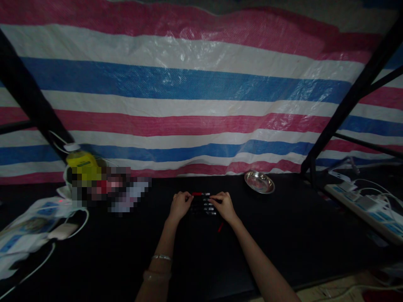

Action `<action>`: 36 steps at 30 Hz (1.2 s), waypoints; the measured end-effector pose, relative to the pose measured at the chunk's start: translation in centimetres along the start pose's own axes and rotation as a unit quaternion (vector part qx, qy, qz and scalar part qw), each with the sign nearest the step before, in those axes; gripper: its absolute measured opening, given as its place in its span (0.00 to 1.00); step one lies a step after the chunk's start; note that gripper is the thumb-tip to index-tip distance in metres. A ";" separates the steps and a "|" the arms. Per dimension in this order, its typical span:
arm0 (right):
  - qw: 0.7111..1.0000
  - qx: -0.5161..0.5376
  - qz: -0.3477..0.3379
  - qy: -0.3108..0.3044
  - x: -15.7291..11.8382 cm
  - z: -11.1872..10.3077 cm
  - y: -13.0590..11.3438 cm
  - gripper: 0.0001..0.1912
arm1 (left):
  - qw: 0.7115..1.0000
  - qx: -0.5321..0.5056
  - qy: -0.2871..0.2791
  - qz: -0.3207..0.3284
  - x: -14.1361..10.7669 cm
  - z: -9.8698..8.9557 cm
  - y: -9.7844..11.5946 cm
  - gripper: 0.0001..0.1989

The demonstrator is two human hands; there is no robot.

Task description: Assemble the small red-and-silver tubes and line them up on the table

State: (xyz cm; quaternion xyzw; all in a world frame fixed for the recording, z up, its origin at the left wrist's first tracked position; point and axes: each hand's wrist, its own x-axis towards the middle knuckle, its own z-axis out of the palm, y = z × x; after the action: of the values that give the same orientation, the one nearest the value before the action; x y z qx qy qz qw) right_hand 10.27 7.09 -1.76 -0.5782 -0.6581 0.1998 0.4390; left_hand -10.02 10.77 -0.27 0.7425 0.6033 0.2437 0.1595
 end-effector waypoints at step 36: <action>0.995 0.058 -0.003 -0.086 -0.2 -2.5 1.3 0.04 | 0.936 0.097 -0.194 0.277 -7.8 1.6 11.4 0.14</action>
State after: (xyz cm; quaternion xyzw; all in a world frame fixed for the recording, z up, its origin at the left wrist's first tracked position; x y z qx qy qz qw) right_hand 13.05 6.62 -1.46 -0.5306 -0.6823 0.2849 0.4144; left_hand -1.03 0.77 3.08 0.9248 0.3517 0.0700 0.1270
